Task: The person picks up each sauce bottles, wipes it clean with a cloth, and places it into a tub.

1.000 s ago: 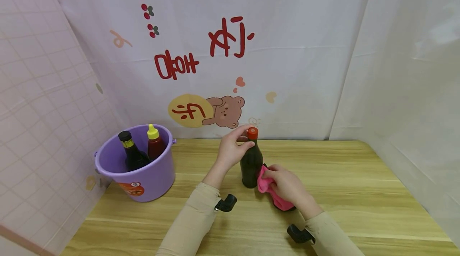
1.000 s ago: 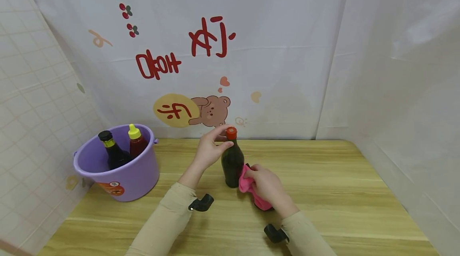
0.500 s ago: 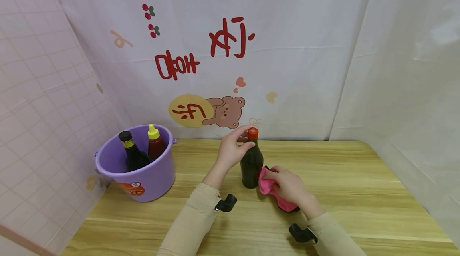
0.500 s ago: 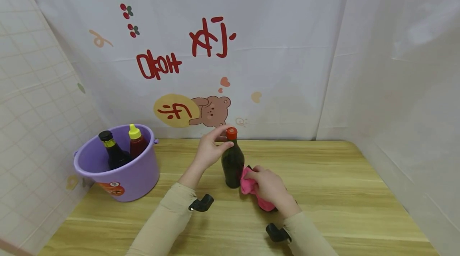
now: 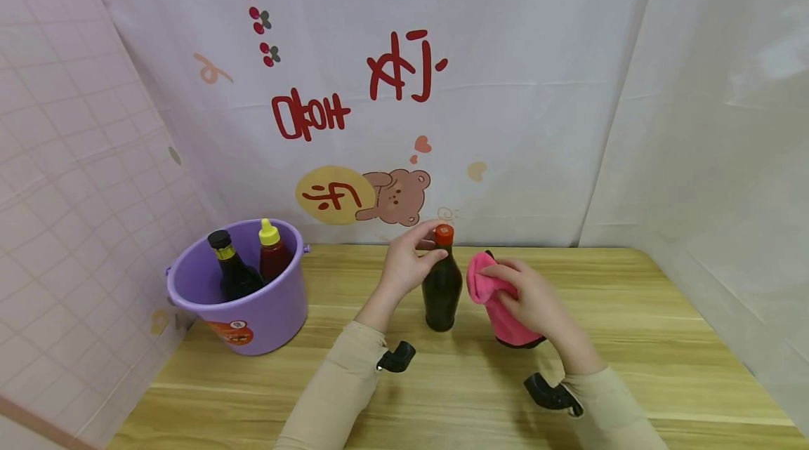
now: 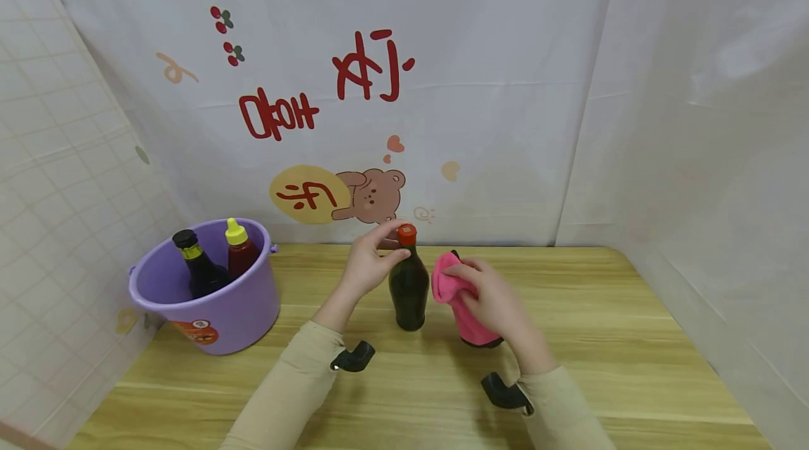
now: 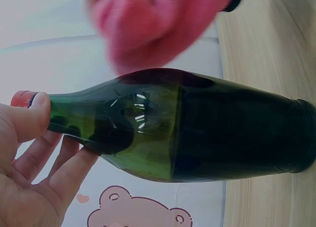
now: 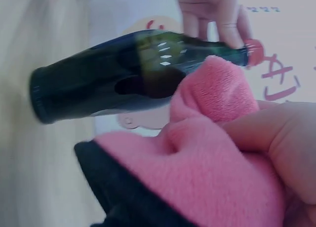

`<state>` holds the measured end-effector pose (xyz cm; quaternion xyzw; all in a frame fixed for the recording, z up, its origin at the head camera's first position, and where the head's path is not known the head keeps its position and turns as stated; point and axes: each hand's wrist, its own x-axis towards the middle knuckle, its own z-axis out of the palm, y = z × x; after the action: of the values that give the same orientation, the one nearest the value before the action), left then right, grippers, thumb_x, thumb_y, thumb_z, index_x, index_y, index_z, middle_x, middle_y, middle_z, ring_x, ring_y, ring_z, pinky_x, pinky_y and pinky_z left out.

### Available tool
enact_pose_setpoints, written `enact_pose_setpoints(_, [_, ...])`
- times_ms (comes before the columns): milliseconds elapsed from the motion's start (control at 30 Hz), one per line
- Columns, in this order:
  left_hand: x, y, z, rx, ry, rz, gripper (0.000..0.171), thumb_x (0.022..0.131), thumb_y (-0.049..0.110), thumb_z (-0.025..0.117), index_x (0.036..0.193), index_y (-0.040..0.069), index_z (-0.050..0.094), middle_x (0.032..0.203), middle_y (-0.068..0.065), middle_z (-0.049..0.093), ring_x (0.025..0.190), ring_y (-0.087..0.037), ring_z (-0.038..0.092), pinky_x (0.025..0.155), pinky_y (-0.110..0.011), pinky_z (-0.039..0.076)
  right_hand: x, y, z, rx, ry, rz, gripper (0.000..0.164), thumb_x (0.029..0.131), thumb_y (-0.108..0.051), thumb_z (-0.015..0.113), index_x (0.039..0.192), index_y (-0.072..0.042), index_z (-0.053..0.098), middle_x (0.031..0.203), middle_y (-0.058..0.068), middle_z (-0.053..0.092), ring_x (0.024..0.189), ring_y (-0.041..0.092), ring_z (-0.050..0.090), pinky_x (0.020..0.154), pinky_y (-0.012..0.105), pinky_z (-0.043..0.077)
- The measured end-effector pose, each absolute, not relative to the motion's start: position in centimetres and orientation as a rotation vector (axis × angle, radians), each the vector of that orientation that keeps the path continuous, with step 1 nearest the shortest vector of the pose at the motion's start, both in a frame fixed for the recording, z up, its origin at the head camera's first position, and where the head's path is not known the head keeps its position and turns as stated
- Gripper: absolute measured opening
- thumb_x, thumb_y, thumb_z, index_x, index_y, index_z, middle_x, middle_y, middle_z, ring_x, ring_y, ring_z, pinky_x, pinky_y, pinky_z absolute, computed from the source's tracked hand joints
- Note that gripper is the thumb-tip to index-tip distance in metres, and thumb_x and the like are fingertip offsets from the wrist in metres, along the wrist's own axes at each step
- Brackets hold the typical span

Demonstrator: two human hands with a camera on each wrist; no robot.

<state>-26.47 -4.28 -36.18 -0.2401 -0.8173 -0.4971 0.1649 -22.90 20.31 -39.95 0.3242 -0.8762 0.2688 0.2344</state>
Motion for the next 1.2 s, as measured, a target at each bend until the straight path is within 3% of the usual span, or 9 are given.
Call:
enact_pose_setpoints(433, [-26.4, -4.2, -36.2, -0.698, -2.324, -1.401, 0.046, 0.087, 0.006, 0.076, 0.13, 0.017, 0.064, 0.108, -0.005, 0.07, 0.093, -0.024, 0.07, 0.074, -0.03, 0.058, -23.1, 18.0, -36.5, 0.872, -2.245, 0.83, 0.045, 0.08, 0.004, 0.078, 0.12, -0.015, 0.069, 0.124, 0.013, 0.06, 0.107, 0.034, 0.061, 0.082, 0.05, 0.055])
enact_pose_setpoints(967, [-26.5, -4.3, -36.3, -0.705, -2.313, -1.424, 0.045, 0.087, 0.006, 0.076, 0.13, 0.014, 0.063, 0.108, -0.006, 0.07, 0.094, -0.025, 0.07, 0.075, -0.031, 0.058, -23.2, 16.5, -38.0, 0.861, -2.29, 0.777, 0.042, 0.077, 0.005, 0.08, 0.115, -0.012, 0.072, 0.12, 0.016, 0.061, 0.101, 0.035, 0.064, 0.081, 0.051, 0.055])
enact_pose_setpoints(1200, [-26.4, -4.3, -36.2, -0.692, -2.327, -1.415, 0.046, 0.088, 0.008, 0.076, 0.131, 0.018, 0.063, 0.108, -0.005, 0.071, 0.095, -0.024, 0.07, 0.074, -0.032, 0.058, -23.0, 16.8, -39.0, 0.827, -2.332, 0.723, 0.041, 0.078, 0.002, 0.081, 0.115, -0.014, 0.072, 0.12, 0.016, 0.061, 0.099, 0.036, 0.066, 0.077, 0.051, 0.056])
